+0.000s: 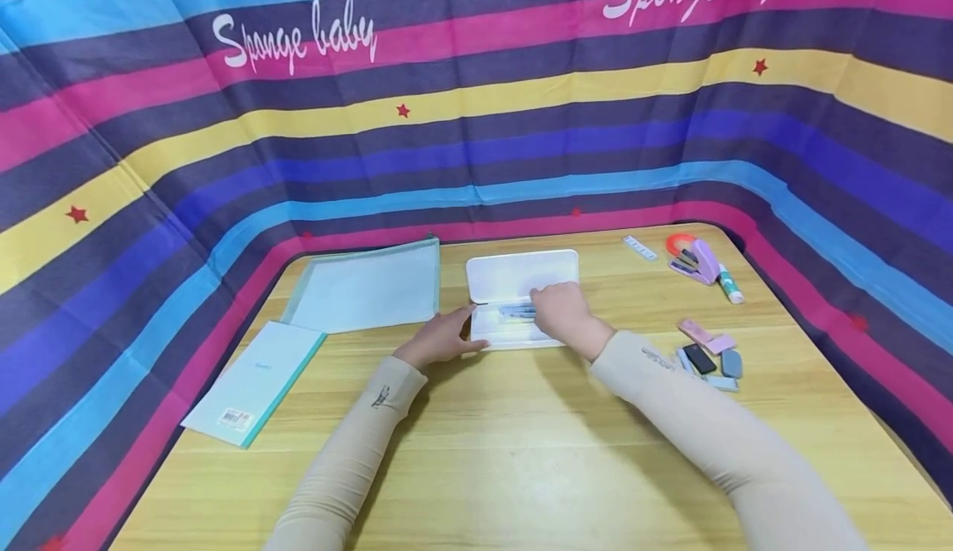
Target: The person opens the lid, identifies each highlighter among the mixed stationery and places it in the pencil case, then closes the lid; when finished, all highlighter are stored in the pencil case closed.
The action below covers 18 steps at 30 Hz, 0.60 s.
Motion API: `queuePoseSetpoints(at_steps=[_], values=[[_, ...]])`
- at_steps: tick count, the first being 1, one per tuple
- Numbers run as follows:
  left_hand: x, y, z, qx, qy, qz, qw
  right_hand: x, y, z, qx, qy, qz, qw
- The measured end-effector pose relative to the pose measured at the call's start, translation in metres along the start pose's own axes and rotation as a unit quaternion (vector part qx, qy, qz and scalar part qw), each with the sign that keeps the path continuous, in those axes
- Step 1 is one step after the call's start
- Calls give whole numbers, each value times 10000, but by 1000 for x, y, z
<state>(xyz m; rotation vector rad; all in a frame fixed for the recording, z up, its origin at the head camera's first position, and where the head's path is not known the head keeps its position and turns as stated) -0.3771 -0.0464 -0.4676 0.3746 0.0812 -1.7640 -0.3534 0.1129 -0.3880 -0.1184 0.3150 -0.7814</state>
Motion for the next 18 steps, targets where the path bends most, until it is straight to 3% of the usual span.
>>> queuePoseSetpoints(at_steps=[4, 7, 18], values=[[-2, 1, 2, -72, 42, -84, 9999, 20, -20, -4, -713, 204, 1017, 9920], [-2, 1, 1, -73, 13, -96, 9999, 27, -31, -11, -827, 236, 1385, 9866], [-4, 3, 5, -173, 28, -151, 9997, 23, -36, -36, -867, 196, 1241, 9883]])
Point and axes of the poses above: each hand's wrist, its own y-axis away from the middle knuckle, its own z-axis out of the back of the hand, x = y × z, the point moved 8 cm from there along -y, towards the middle knuckle, and after that the axes turned 15 degrees about z, right-handed, at the moved point
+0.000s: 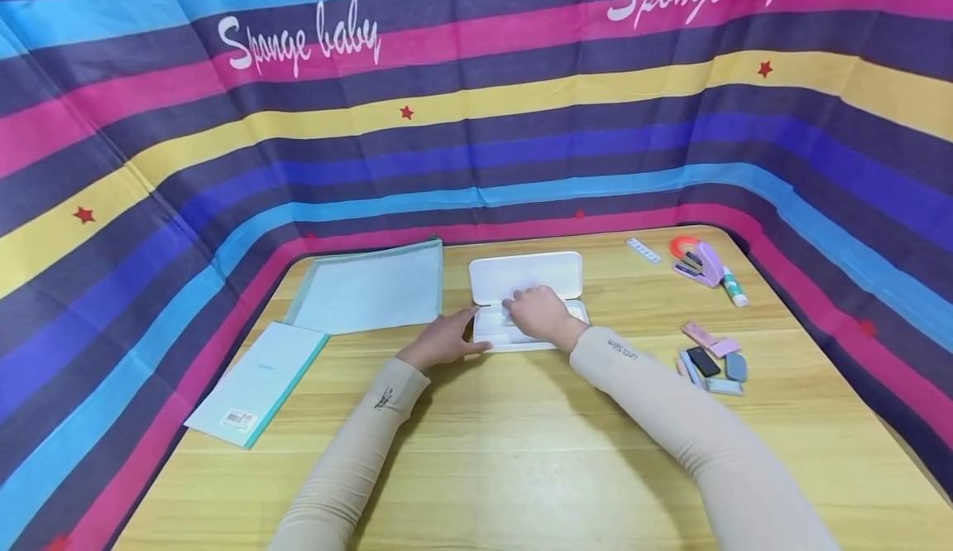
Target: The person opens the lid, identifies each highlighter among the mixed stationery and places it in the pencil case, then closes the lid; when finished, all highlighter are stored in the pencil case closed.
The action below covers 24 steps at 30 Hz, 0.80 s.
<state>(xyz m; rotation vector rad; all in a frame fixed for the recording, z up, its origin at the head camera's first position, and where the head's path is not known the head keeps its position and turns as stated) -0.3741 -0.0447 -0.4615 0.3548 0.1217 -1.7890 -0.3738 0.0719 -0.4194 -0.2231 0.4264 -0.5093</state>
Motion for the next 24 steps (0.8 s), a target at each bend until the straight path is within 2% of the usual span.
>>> queuePoseSetpoints(at_steps=[7, 17, 24], values=[[1, -2, -2, -1, -9, 52, 10000, -1, 9, 0, -16, 79, -251, 9997], [1, -2, -2, 70, 29, 106, 9999, 5, 17, 15, 50, 2, -349, 9994], [3, -2, -3, 173, -14, 157, 9997, -4, 49, 40, -218, 81, -828, 9963]])
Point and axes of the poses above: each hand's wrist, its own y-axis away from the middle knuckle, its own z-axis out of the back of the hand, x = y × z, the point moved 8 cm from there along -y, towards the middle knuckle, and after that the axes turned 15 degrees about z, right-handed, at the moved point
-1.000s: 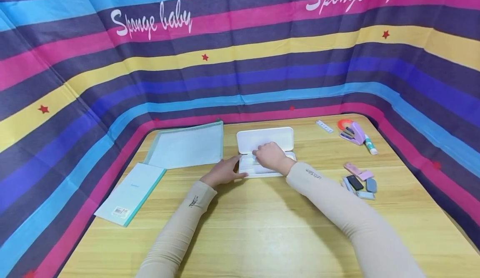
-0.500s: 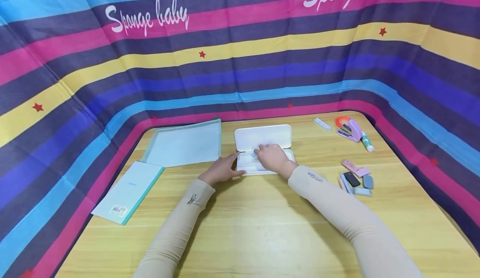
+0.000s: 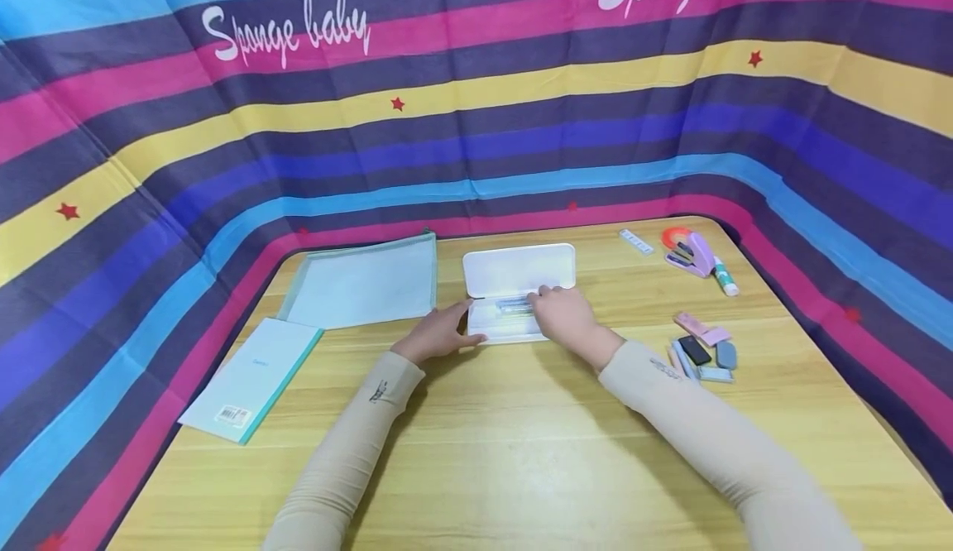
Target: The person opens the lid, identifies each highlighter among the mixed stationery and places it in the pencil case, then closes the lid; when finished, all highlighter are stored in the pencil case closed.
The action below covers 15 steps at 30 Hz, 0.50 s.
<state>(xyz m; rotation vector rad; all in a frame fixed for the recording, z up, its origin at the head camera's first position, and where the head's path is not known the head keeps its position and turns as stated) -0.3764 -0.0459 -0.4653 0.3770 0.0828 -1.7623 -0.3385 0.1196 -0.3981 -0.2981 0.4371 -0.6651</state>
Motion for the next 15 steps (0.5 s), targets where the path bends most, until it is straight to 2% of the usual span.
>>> queuePoseSetpoints(at_steps=[4, 10, 13, 15], values=[[1, 1, 0, 68, 39, 28, 10000, -14, 26, 12, 314, 18, -523, 9981], [3, 1, 3, 56, 59, 105, 9999, -24, 53, 22, 873, -93, -956, 9915], [2, 0, 2, 52, 16, 97, 9999, -29, 69, 24, 1214, -252, -1296, 9838], [1, 0, 0, 63, 27, 73, 10000, -32, 81, 22, 1613, -389, -1553, 9738]])
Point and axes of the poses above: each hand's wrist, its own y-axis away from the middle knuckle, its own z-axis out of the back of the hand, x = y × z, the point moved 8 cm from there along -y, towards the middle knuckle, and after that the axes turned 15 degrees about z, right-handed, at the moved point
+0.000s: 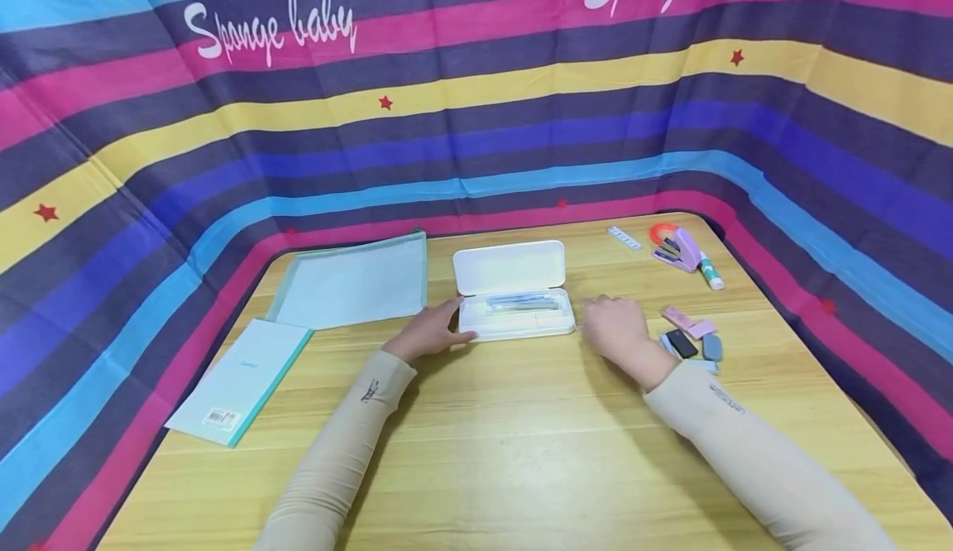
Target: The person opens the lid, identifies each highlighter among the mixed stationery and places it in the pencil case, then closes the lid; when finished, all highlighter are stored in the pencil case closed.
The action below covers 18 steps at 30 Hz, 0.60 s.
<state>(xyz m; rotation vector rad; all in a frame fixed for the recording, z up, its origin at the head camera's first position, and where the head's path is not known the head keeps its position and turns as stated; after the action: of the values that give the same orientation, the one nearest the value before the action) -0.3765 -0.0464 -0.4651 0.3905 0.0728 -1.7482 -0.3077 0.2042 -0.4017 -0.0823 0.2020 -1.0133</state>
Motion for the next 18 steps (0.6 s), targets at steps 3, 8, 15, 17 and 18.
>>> queuePoseSetpoints(at_steps=[3, 8, 15, 17, 18], values=[[-1, 0, 0, 3, 9, -27, 10000, -6, 12, -11, 673, -161, -238, 9973], [-1, 0, -2, 20, -1, -43, 10000, -7, 23, -24, 1149, -482, -314, 9917], [1, -2, -3, 6, -4, -20, 10000, -9, 26, -27, 1082, -635, -334, 9915], [1, -2, -3, 10, 3, -20, 10000, -7, 26, -27, 1044, -601, -246, 9924], [1, -2, -3, 4, 7, -15, 10000, -6, 26, -27, 1015, -591, -190, 9929]])
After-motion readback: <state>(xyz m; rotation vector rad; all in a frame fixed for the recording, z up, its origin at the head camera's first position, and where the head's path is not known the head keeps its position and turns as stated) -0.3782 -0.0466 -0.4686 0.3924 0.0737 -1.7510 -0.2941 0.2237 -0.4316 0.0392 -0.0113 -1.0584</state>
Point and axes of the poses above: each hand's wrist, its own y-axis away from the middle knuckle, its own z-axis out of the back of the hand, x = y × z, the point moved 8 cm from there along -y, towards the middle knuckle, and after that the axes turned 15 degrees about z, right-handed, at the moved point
